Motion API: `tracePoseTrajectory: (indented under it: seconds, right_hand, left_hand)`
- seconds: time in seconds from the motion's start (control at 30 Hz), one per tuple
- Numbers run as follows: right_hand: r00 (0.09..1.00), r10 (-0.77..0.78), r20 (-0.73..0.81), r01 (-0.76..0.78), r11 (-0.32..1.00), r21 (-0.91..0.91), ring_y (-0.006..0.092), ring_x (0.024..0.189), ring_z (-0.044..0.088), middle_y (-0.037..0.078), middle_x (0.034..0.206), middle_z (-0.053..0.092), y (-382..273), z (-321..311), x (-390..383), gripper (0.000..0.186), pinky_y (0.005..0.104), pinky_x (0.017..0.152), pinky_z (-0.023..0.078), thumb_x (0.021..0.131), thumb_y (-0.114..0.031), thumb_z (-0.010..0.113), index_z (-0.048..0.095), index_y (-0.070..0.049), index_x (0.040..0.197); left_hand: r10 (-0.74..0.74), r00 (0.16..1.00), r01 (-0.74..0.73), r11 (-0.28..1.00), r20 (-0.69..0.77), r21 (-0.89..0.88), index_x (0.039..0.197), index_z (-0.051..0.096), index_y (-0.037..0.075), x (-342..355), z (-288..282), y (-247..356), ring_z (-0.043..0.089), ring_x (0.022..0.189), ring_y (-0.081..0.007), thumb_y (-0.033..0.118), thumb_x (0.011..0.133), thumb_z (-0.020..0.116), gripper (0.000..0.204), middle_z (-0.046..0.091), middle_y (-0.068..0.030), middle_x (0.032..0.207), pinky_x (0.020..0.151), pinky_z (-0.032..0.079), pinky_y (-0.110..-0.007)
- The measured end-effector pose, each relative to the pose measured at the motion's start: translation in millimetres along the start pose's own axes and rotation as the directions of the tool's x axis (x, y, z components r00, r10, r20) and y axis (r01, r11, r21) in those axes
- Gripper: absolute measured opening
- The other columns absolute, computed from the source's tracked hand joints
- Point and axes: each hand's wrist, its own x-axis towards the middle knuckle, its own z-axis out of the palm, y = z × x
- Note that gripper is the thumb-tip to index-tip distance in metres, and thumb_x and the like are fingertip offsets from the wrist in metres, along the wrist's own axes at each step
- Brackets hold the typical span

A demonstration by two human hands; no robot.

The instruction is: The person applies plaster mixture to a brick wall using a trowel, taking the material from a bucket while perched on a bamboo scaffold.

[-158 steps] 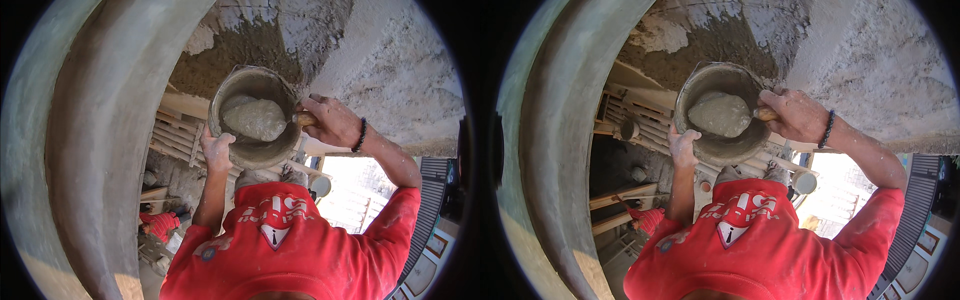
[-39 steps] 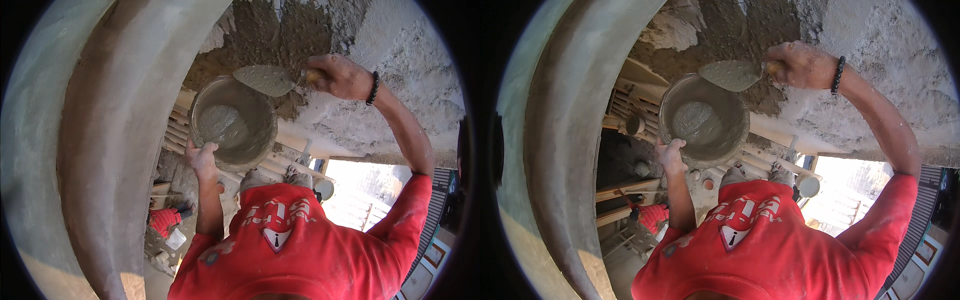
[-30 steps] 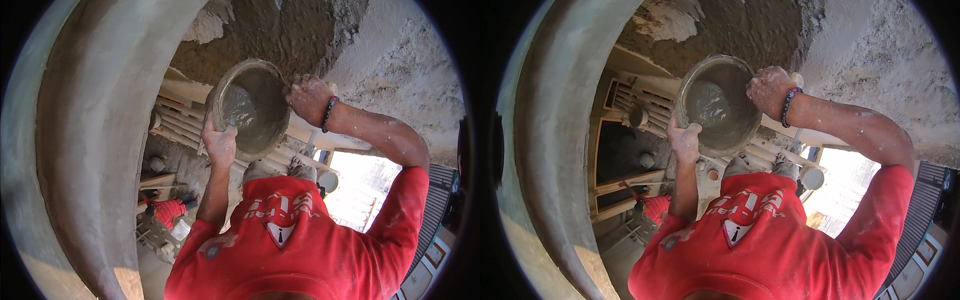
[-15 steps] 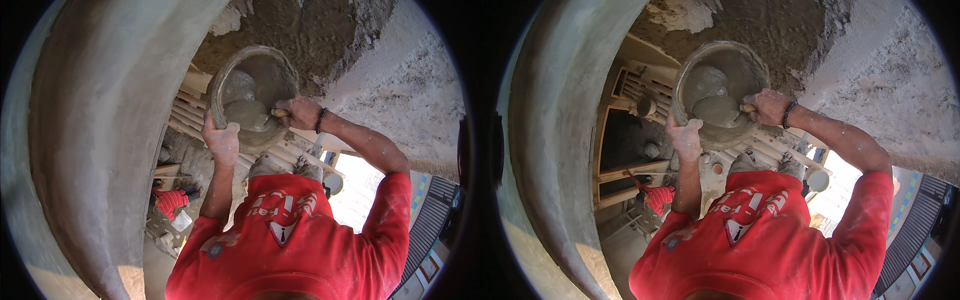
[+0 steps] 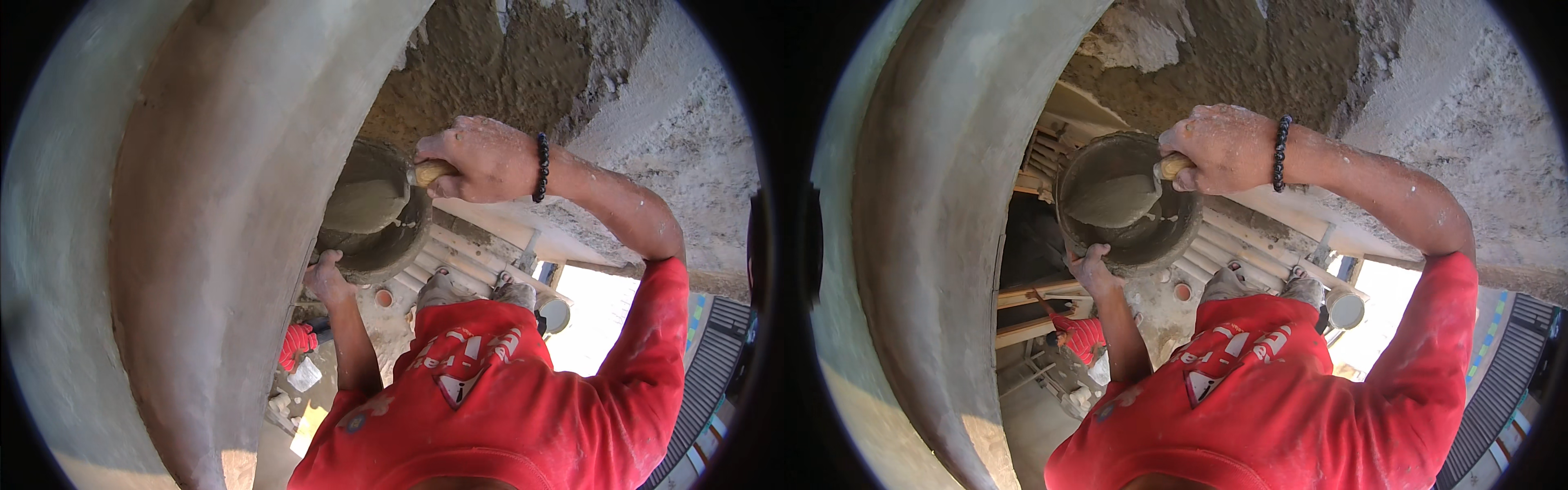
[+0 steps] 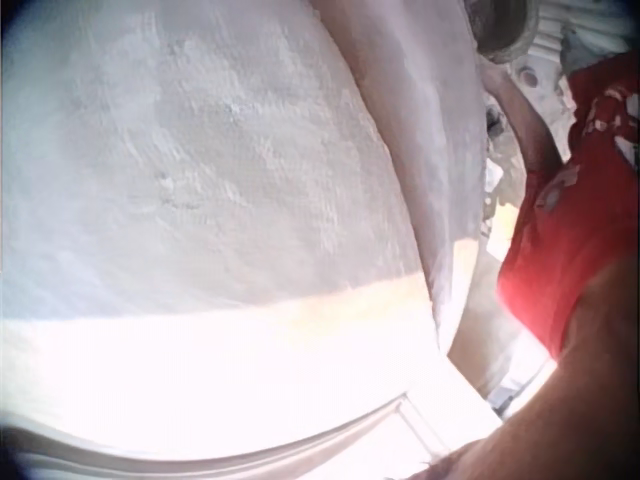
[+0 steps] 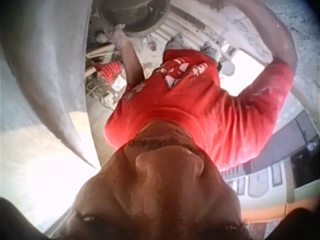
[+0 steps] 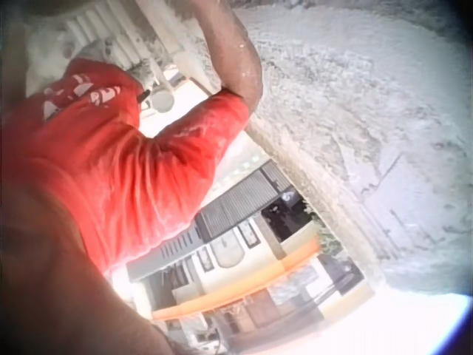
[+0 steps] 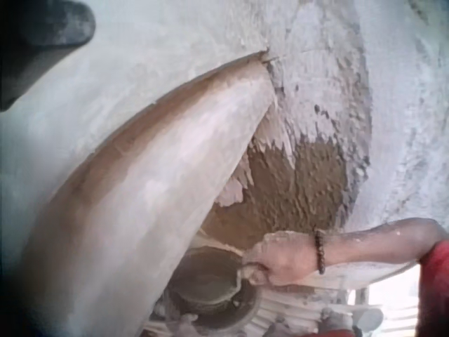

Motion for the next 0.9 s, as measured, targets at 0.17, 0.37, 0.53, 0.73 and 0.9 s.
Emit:
tracePoseTrajectory:
  seconds: [0.17, 0.37, 0.53, 0.73, 0.9]
  right_hand:
    - [0.931, 0.348, -0.109, -0.365, 0.897, -0.25, 0.0349, 0.074, 0.066, 0.019, 0.071, 0.065, 87, -7, 32, 0.023, 0.0439, 0.071, 0.052, 0.087, -0.023, 0.059, 0.067, -0.002, 0.083]
    - [0.894, 0.012, -0.449, -0.227, 0.874, -0.429, 0.0325, 0.081, 0.066, 0.018, 0.089, 0.067, 71, -67, 31, 0.026, 0.0414, 0.076, 0.054, 0.088, -0.016, 0.062, 0.062, 0.001, 0.107]
    - [0.859, 0.5, 0.106, -0.511, 0.843, 0.169, 0.0172, 0.057, 0.06, 0.01, 0.068, 0.06, 52, -19, -3, 0.022, 0.034, 0.052, 0.049, 0.086, -0.016, 0.065, 0.058, 0.001, 0.098]
    - [0.732, 0.53, 0.428, -0.651, 0.356, 0.671, 0.0184, 0.057, 0.061, 0.009, 0.074, 0.059, 57, 89, -41, 0.031, 0.033, 0.051, 0.053, 0.081, -0.013, 0.062, 0.053, 0.001, 0.107]
    - [0.646, 0.482, 0.592, -0.397, -0.45, 0.8, 0.0237, 0.056, 0.063, 0.011, 0.078, 0.058, 32, 138, -37, 0.024, 0.0392, 0.046, 0.057, 0.082, -0.007, 0.062, 0.052, 0.002, 0.102]
  left_hand:
    - [0.032, 0.999, -0.033, 0.999, 0.024, 0.026, 0.117, 0.055, 0.0, 7, -17, -16, 0.057, 0.096, -0.0222, -0.006, 0.052, 0.056, 0.065, 0.059, -0.009, 0.108, 0.084, 0.047, -0.031]
    - [0.025, 0.999, -0.028, 0.998, 0.045, 0.059, 0.12, 0.055, -0.001, 9, -18, -16, 0.056, 0.096, -0.0218, -0.005, 0.053, 0.055, 0.067, 0.06, -0.0081, 0.11, 0.087, 0.045, -0.031]
    - [0.064, 0.97, -0.067, 0.998, 0.235, 0.003, 0.122, 0.054, -0.002, -5, 24, 0, 0.057, 0.098, -0.021, -0.002, 0.054, 0.056, 0.068, 0.06, -0.0084, 0.113, 0.089, 0.044, -0.03]
    - [-0.01, 0.956, 0.027, 0.998, 0.295, -0.053, 0.121, 0.052, -0.005, -28, 58, -1, 0.058, 0.102, -0.0226, -0.008, 0.06, 0.055, 0.061, 0.06, -0.0116, 0.115, 0.092, 0.044, -0.031]
    - [-0.013, 0.969, 0.019, 1.0, 0.246, -0.023, 0.123, 0.05, -0.006, -51, 79, -9, 0.057, 0.101, -0.0226, -0.008, 0.063, 0.055, 0.06, 0.059, -0.0122, 0.116, 0.093, 0.043, -0.031]
